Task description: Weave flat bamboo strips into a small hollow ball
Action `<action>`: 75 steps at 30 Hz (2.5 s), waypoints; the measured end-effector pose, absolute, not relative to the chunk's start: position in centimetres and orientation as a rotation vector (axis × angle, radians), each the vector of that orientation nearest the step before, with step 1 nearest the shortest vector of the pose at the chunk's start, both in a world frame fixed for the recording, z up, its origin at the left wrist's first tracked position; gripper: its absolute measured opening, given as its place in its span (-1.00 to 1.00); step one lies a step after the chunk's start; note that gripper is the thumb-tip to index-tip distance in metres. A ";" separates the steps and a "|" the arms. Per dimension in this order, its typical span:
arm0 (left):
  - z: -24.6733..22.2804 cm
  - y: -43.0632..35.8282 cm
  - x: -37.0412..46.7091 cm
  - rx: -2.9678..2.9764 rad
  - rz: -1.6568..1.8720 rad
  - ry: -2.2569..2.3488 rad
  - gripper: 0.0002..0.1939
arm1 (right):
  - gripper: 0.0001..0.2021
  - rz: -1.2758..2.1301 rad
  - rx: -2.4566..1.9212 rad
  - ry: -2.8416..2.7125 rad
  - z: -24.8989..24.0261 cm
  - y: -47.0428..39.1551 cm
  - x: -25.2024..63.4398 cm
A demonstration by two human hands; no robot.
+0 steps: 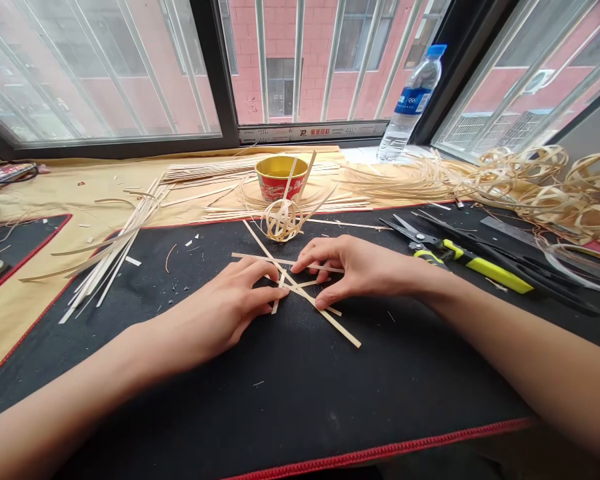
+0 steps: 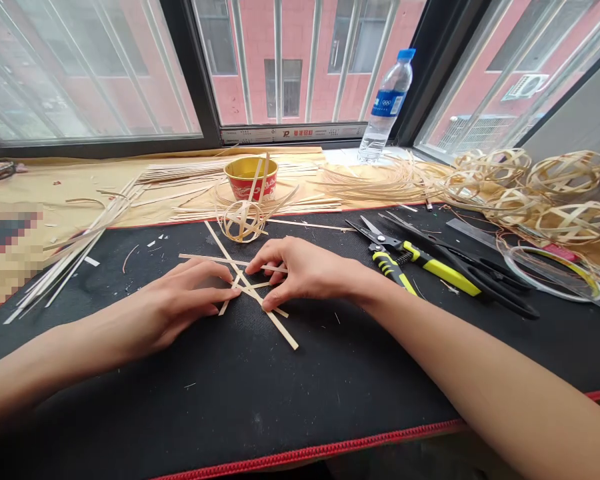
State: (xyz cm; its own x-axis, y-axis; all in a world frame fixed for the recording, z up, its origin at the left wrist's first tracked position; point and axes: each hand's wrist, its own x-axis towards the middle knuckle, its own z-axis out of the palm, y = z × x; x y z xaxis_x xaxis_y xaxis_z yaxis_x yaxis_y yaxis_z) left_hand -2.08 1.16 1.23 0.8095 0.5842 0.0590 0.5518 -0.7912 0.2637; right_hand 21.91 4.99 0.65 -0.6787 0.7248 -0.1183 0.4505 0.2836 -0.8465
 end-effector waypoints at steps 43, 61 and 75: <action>0.2 1.6 -2.5 2.760 0.408 0.885 -0.72 | -0.92 0.830 -1.384 -2.189 1.7 2.6 20.4; 0.3 2.9 -3.5 2.579 0.308 0.996 -0.70 | -0.93 0.761 -1.382 -2.060 -0.6 3.4 18.6; 1.2 2.9 -3.7 2.508 0.072 1.105 -0.59 | -0.85 0.374 -1.442 -2.211 -0.7 3.3 18.2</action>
State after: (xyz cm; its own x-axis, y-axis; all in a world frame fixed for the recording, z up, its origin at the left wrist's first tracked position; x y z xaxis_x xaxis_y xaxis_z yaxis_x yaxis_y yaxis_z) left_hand -3.69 2.92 1.20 0.6863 0.7188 -0.1106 0.6983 -0.6087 0.3767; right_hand 18.17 3.29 -0.67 -0.3362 0.9116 0.2364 0.7830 0.4101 -0.4677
